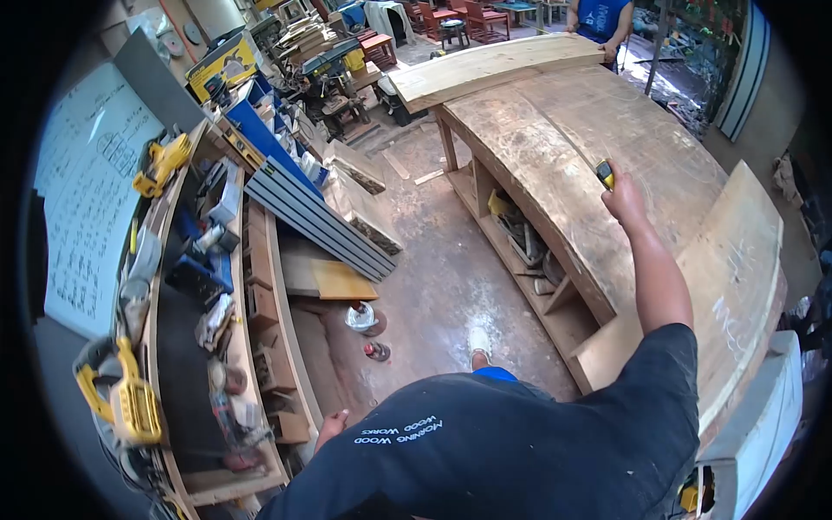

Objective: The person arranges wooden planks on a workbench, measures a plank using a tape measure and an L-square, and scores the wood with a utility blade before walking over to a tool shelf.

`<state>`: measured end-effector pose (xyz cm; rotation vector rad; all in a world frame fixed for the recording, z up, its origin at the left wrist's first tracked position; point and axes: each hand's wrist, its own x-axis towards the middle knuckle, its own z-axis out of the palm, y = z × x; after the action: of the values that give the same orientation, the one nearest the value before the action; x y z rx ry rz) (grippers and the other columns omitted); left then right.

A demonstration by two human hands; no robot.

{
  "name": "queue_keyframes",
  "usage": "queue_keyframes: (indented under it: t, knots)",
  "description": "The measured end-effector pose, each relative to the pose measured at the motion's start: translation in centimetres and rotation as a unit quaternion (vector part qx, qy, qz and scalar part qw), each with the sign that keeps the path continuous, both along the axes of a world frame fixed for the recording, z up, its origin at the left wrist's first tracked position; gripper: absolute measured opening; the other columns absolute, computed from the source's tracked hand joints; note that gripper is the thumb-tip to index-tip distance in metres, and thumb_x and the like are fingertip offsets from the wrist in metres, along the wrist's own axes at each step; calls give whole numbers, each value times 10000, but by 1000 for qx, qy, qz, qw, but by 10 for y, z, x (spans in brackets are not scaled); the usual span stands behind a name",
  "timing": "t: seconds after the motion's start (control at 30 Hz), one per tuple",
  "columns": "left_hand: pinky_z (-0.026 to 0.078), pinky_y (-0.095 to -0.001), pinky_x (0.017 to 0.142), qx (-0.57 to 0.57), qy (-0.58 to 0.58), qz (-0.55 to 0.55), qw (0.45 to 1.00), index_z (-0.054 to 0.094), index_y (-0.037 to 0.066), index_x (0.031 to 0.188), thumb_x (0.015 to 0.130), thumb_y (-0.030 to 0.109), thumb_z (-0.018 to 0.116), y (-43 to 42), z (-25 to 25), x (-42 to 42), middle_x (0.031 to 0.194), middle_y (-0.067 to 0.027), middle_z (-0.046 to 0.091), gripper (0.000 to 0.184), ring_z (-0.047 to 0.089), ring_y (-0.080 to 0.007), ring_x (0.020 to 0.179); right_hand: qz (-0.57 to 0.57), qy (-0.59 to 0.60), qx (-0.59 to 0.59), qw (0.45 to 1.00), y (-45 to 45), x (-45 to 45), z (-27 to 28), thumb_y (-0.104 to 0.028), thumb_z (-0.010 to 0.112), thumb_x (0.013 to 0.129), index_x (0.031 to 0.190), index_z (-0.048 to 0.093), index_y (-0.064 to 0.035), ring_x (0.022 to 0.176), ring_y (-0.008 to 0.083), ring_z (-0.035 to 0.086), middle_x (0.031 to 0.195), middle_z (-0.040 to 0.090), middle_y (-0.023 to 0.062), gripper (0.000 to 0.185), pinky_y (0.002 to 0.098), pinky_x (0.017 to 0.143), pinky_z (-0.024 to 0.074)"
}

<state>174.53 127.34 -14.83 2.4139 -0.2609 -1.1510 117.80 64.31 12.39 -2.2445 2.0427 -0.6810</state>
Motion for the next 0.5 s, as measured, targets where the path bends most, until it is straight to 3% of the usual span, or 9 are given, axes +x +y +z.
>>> queue_keyframes:
  t: [0.2, 0.27, 0.4, 0.5]
  knots:
    - [474, -290, 694, 27, -19, 66, 997, 630, -20, 1074, 878, 328, 648, -87, 65, 43, 850, -85, 651, 400, 583, -147, 745, -116, 1, 45, 992, -114, 7, -62, -92, 597, 779, 1401, 354, -261, 981, 407, 608, 1124, 538, 248, 689, 493, 813, 504]
    - [436, -275, 592, -57, -23, 104, 993, 635, 2, 1021, 886, 309, 644, -119, 66, 66, 758, -28, 596, 335, 513, -110, 644, -201, 8, 49, 978, -135, -4, -80, -60, 553, 801, 1410, 348, -244, 986, 397, 605, 1116, 531, 237, 669, 481, 826, 501]
    - [429, -274, 549, -40, -7, 42, 998, 647, 23, 1005, 889, 316, 645, -192, 48, 104, 727, -13, 592, 315, 504, -109, 598, -266, 12, 80, 961, -125, -15, -79, -47, 519, 823, 1412, 351, -221, 1006, 393, 592, 1140, 522, 246, 636, 476, 841, 495]
    - [435, -271, 555, 8, 38, -43, 998, 653, 17, 997, 889, 323, 642, -250, 38, 142, 748, -28, 611, 326, 521, -112, 616, -262, 40, 70, 962, -104, -28, -97, -105, 625, 796, 1411, 368, -174, 1014, 400, 562, 1141, 498, 236, 670, 458, 859, 477]
